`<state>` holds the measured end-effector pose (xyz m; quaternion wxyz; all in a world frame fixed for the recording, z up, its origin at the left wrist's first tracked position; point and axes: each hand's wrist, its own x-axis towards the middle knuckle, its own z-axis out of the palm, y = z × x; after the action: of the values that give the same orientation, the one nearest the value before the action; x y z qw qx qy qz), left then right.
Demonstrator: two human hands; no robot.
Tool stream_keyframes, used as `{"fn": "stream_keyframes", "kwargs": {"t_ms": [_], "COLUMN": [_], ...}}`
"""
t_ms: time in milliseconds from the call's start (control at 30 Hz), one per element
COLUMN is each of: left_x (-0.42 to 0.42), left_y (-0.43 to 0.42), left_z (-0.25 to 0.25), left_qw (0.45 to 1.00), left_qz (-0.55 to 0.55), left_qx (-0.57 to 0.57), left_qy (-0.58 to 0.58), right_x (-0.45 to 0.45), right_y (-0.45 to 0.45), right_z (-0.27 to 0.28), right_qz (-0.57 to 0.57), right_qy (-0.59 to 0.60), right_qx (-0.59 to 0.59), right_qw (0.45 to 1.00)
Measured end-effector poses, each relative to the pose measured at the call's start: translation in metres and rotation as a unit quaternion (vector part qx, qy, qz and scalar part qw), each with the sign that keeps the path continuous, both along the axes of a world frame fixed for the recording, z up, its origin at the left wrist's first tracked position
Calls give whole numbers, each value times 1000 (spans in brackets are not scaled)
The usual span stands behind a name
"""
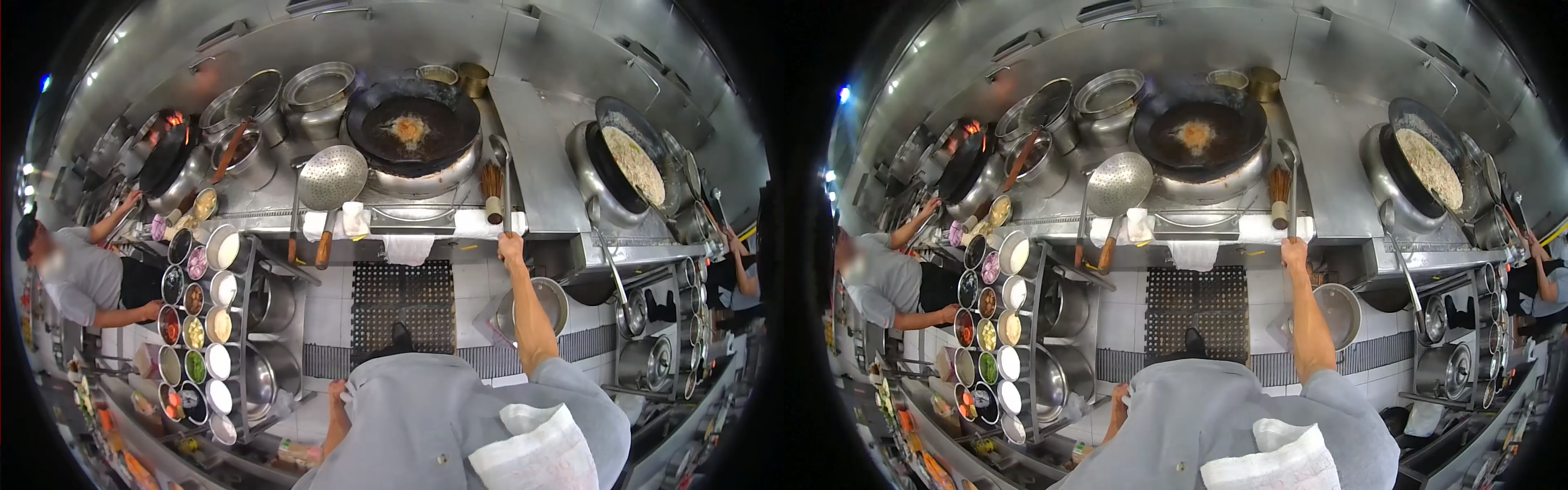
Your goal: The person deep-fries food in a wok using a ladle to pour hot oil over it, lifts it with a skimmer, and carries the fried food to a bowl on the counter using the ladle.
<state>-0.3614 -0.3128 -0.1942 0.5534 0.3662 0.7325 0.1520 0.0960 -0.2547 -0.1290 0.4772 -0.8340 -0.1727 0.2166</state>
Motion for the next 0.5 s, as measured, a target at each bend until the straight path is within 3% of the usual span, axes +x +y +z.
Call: {"fn": "stream_keyframes", "kwargs": {"t_ms": [33,67,100,167,233,300,333,367,400,433,500], "left_x": [-1,-2,-3,-8,-8,-2,3,12,17,23,28], "left_y": [3,13,27,49,71,89,100,108,116,124,132], "left_z": [3,0,-1,-6,-6,-2,0,16,21,26,21], "left_qw": [994,994,994,919,859,762,763,916,992,992,991], "left_qz": [48,45,-84,-333,-423,-512,-510,-320,-105,-105,27], "left_qx": [4,4,66,180,252,271,274,181,69,68,105], "left_qy": [-98,-103,-32,112,142,289,288,160,20,20,-82], "right_x": [-3,-6,-8,-8,-6,-2,3,13,14,13,8], "right_y": [1,2,0,5,10,29,43,55,64,74,93], "right_z": [3,8,10,21,41,62,71,70,74,77,80], "right_qz": [-10,-20,-7,30,97,128,128,144,157,157,146], "right_qy": [72,142,164,161,141,109,106,77,49,49,-1], "right_qx": [55,111,137,171,205,210,212,161,109,108,26], "right_qw": [996,983,977,972,964,963,963,973,980,981,989]}}
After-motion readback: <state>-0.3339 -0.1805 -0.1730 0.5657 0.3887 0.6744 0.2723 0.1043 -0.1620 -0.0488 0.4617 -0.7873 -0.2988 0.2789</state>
